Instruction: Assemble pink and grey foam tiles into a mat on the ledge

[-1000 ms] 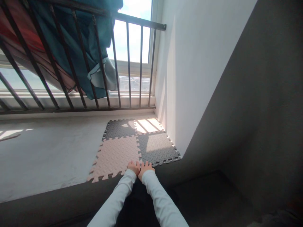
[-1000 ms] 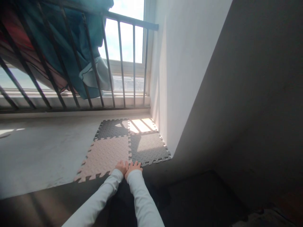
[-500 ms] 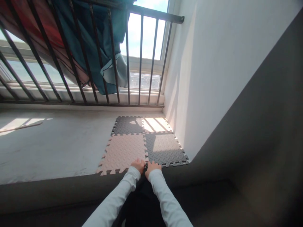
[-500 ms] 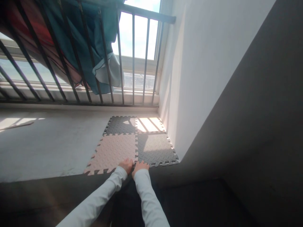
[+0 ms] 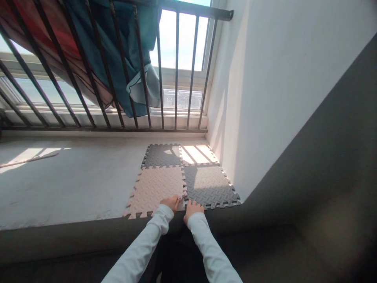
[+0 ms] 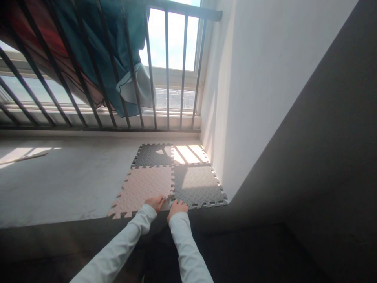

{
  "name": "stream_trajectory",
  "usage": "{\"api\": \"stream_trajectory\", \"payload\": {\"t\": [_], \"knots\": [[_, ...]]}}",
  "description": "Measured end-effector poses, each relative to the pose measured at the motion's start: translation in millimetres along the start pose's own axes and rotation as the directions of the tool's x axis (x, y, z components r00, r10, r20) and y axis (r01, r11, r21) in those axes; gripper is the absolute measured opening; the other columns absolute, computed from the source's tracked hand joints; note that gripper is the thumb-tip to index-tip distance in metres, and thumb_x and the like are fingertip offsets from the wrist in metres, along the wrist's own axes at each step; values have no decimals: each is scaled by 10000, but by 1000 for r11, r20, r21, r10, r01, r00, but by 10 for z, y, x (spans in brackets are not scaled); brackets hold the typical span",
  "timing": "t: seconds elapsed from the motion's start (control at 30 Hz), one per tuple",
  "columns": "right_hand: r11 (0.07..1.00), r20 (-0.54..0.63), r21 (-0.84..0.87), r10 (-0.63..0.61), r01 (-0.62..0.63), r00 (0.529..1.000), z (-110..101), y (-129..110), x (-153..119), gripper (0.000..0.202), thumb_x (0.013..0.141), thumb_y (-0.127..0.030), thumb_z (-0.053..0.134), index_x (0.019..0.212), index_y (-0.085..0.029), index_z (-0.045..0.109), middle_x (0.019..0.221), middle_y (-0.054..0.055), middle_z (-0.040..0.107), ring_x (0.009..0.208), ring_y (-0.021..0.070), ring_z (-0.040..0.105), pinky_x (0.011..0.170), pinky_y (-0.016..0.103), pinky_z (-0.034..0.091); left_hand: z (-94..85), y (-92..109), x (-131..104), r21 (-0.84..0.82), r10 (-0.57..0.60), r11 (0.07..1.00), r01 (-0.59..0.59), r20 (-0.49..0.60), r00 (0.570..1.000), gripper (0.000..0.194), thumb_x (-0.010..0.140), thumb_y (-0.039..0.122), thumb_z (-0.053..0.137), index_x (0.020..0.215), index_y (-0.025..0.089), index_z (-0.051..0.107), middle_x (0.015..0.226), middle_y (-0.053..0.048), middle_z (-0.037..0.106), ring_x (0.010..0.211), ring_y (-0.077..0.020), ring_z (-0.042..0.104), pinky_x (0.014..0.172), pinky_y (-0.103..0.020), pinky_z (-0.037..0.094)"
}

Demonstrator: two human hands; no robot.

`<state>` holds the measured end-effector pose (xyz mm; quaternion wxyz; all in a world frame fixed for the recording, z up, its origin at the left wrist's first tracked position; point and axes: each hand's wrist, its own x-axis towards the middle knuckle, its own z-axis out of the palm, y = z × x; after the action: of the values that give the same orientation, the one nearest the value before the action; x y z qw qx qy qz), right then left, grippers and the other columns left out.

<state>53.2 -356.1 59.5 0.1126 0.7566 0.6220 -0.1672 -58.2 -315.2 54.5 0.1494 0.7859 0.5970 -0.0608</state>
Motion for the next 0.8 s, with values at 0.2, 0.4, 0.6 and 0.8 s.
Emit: {"api": "stream_trajectory", "payload": {"t": [0.2, 0.4, 0.6, 0.8], "knots": [[999, -4, 45, -9, 9, 1000, 1, 6, -10, 758, 601, -272, 637, 1285, -116, 349, 1255, 198, 431, 1102, 315, 435, 874, 422, 337, -2, 0, -6, 40, 13, 999, -12, -19, 1000, 407, 867, 384, 197, 1029, 218, 531, 929, -107, 661, 882, -240, 614, 716, -363, 462], [985, -87, 169, -14, 28, 996, -11, 73, -53, 452, 692, -227, 514, 1136, -143, 500, 1171, 143, 505, 1097, 284, 429, 851, 387, 371, 106, 167, -58, 120, 105, 987, -107, 22, 994, 375, 832, 343, 297, 1026, 164, 563, 1056, -160, 597, 938, -257, 589, 740, -371, 467], [937, -81, 349, 29, 1, 996, 12, 108, 112, 394, 720, -242, 479, 1101, -150, 517, 1089, 113, 560, 1007, 217, 521, 861, 288, 378, -85, 98, 111, 120, 176, 975, -189, 108, 978, 450, 816, 415, 297, 946, 140, 628, 977, -152, 642, 918, -257, 593, 770, -377, 462], [886, -45, 461, 75, -46, 996, 58, -83, 142, 610, 687, -225, 504, 1264, -94, 357, 1133, 160, 501, 1018, 220, 530, 869, 282, 389, -292, -204, 861, 120, 28, 992, -31, 30, 999, 511, 810, 356, 356, 1268, 130, 383, 1367, -145, 344, 1233, -236, 339, 994, -399, 302]]}}
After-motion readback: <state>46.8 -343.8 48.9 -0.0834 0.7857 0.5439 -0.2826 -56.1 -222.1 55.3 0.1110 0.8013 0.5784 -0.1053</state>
